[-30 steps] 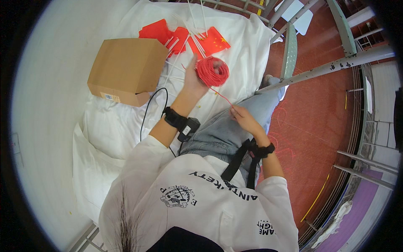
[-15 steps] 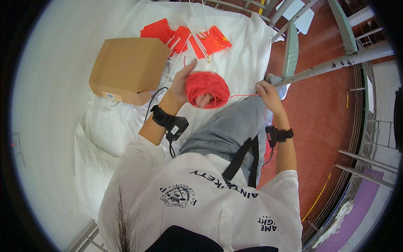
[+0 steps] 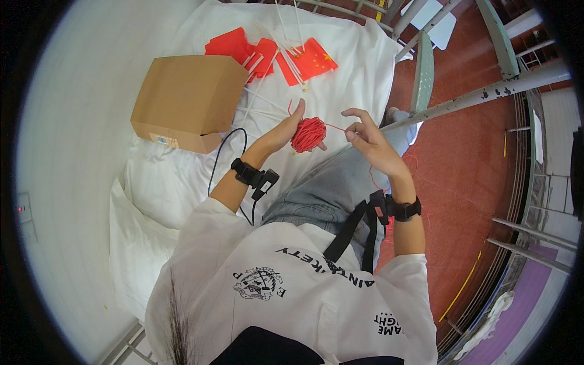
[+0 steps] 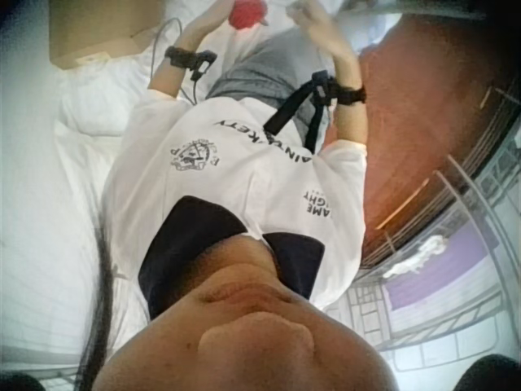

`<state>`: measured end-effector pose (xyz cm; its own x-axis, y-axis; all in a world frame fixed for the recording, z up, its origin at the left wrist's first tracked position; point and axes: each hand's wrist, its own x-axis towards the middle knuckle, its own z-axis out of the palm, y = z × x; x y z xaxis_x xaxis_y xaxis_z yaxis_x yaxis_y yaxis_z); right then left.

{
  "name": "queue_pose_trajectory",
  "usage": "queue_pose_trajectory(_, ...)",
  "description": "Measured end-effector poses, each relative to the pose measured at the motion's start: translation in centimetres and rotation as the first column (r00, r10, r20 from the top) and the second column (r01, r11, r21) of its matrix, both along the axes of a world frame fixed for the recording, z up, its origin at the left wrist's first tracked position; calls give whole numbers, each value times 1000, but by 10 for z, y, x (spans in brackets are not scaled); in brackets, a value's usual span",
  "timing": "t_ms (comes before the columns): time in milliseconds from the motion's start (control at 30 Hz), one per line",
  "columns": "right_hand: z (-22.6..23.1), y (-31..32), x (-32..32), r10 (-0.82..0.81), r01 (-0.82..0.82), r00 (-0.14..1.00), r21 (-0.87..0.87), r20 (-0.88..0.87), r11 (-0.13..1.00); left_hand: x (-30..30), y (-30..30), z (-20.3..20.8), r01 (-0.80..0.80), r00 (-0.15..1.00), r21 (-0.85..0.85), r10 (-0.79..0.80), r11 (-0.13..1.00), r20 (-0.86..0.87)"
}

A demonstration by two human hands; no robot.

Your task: The person winds red yarn by hand into a ball while sitting on a bed.

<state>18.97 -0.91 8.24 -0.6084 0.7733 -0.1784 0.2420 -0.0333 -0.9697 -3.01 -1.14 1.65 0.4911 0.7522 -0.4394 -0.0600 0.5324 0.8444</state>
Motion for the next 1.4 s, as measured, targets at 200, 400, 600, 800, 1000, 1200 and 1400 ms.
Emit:
queue_pose_trajectory(200, 1, -12, -26, -136, 133, 989, -66, -49, 989, 20, -3, -9, -93, 962, 240, 149, 966, -229)
queue_pose_trajectory(400, -29, -26, -56, -232, 217, 972, 227, 44, 949, 31, 2, -41, -271, 937, 217, 309, 938, -164)
queue_pose_trajectory(600, -50, -27, -73, -427, 377, 904, 468, 1, 799, 29, 10, -33, -474, 865, -7, 467, 881, 186)
queue_pose_trajectory(800, -74, -16, -54, -410, 287, 884, 433, 223, 855, 11, 36, -28, -540, 578, -251, 570, 804, 584)
queue_pose_trajectory(1000, -96, -13, -27, -210, 198, 976, 168, 58, 966, -21, 34, 15, -372, 222, -576, 672, 728, 706)
queue_pose_trajectory(1200, -83, 2, -7, 108, -106, 992, -43, 58, 993, -49, 14, 19, -257, 314, -251, 326, 933, 892)
queue_pose_trajectory(1400, -81, 34, 1, 12, -100, 949, 265, 314, 959, -36, -12, -11, 6, 929, -267, 93, 964, 358)
